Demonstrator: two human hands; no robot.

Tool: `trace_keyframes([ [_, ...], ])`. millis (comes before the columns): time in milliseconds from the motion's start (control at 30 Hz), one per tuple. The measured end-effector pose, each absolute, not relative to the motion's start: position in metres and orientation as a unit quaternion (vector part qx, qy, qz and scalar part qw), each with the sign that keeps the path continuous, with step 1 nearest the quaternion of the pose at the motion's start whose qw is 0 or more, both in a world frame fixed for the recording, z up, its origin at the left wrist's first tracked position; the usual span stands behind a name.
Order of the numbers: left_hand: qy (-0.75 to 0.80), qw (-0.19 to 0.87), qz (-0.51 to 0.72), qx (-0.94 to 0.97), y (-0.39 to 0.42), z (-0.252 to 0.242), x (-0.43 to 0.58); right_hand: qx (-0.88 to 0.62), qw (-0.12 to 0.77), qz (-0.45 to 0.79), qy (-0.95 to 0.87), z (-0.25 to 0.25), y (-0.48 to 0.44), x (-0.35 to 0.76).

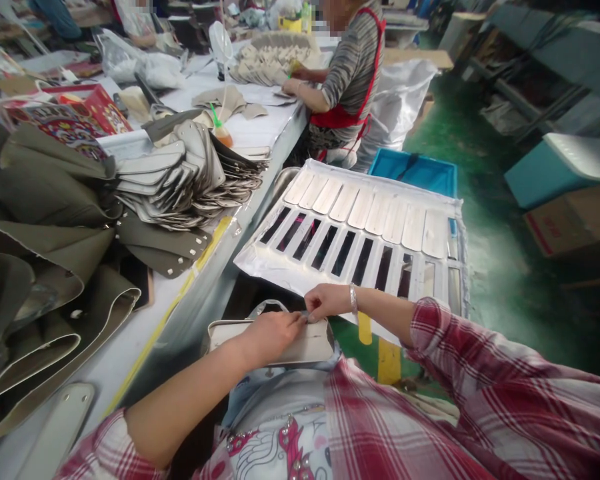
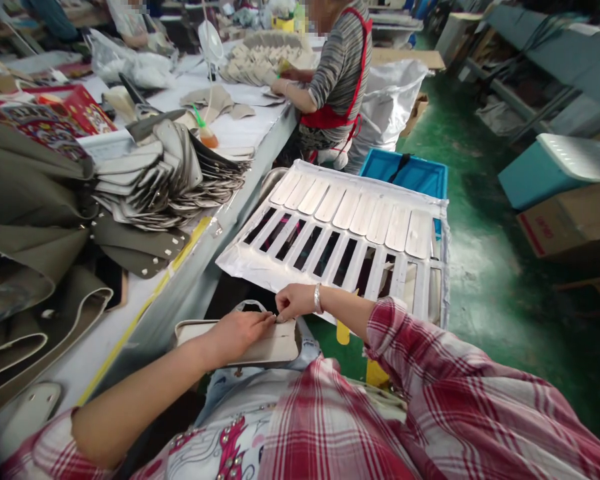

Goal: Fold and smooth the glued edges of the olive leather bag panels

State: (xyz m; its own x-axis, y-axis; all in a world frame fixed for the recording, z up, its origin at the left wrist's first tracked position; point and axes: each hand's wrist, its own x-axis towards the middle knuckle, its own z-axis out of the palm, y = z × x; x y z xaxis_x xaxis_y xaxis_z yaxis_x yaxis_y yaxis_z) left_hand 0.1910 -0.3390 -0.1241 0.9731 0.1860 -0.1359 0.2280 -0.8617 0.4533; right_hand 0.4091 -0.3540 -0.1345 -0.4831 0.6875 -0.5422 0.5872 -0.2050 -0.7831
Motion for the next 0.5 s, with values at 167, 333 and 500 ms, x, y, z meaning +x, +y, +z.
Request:
trace_keyframes([
  [167,0.140,0.432,-0.085,0.887,-0.292,-0.113,0.157,-0.457,0.046,0.716,-0.526,-0.148,-0.342,0.412],
  [333,0.182,0.493,-0.057,0.849,-0.286,-0.120,0.137,-0.422,0.065,0.768,-0.477,-0.147,-0.347,0.407],
  [500,0.134,0.424,-0.069,0.893,-0.293,-0.131,0.130,-0.409,0.022,0.746,-0.526,-0.142,-0.344,0.392],
])
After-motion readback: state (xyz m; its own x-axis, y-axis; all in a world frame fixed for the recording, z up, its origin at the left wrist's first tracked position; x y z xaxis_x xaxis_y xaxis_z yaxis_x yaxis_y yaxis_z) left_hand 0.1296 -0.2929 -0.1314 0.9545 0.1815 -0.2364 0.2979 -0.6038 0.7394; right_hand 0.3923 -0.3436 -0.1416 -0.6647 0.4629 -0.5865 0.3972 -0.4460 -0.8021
